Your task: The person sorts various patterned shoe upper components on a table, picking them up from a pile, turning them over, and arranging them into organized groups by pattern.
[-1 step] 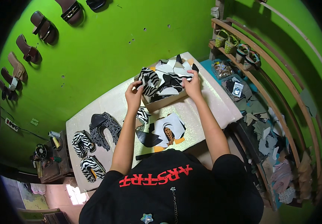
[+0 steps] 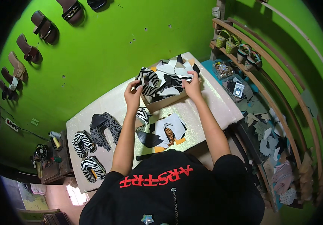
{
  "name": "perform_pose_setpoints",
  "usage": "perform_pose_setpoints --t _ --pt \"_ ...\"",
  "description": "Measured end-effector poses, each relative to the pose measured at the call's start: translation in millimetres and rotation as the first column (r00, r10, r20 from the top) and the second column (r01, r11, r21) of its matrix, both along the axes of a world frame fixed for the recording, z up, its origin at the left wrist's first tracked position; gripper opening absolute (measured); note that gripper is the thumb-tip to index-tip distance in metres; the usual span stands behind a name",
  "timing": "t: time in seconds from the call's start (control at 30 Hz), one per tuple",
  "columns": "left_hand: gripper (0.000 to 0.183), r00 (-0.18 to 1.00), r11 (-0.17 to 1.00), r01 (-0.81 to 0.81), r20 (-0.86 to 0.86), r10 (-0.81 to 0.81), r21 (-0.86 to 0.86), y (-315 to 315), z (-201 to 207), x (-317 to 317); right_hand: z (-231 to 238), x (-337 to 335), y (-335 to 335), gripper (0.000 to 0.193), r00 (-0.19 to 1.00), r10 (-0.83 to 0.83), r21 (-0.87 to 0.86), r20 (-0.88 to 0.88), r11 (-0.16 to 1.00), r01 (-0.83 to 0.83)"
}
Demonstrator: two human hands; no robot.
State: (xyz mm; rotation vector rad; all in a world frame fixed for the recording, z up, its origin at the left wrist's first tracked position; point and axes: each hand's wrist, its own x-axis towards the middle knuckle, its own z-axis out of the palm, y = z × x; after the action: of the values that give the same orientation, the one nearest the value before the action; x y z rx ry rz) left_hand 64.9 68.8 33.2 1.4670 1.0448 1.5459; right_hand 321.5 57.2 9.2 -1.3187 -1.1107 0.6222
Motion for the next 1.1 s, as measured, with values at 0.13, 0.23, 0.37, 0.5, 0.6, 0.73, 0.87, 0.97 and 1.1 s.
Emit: perform_pose_setpoints --t 0.13,0.23,0.37,0.5,0.6,0.73,0.87,0.97,1.1 --pt "0.045 0.982 0.998 -0.054 0.184 0.051 0.012 -21 26 -19 -17 -22 5 0.047 0.993 0.100 -0.037 -0.059 0.994 -0.102" --pt "0.039 0.964 0.990 -0.140 0.223 0.141 -0.020 -24 26 -36 -30 -35 8 0.050 0.989 0.121 -0.119 0.080 0.987 -0.111" --pt "0.028 0.954 0.982 -0.184 0.230 0.190 -0.050 -35 21 -57 -36 -62 9 0.048 0.977 0.178 -0.088 0.114 0.982 -0.168" --pt "0.020 0.948 0.979 -0.188 0.248 0.201 -0.074 -55 15 -76 -44 -81 12 0.050 0.977 0.207 -0.122 0.041 0.972 -0.201" --pt "0.019 0.915 0.974 -0.209 0.334 0.226 -0.087 -66 2 -107 -36 -114 1 0.046 0.955 0.296 -0.127 -0.009 0.947 -0.295" --pt "0.023 0.907 0.966 -0.207 0.339 0.249 -0.155 -87 7 -128 -49 -152 -5 0.048 0.920 0.391 -0.166 -0.022 0.906 -0.389" --pt "0.023 0.899 0.959 -0.193 0.353 0.258 -0.210 -102 5 -142 -42 -177 -12 0.049 0.945 0.277 -0.177 0.172 0.953 -0.247" --pt "0.023 0.901 0.961 -0.166 0.362 0.239 -0.223 -110 -3 -154 -38 -164 -3 0.045 0.905 0.081 -0.047 0.418 0.997 -0.068" --pt "0.029 0.917 0.951 -0.113 0.338 0.212 -0.289 -116 -15 -149 -24 -113 0 0.045 0.677 -0.216 -0.087 0.704 0.919 0.384"
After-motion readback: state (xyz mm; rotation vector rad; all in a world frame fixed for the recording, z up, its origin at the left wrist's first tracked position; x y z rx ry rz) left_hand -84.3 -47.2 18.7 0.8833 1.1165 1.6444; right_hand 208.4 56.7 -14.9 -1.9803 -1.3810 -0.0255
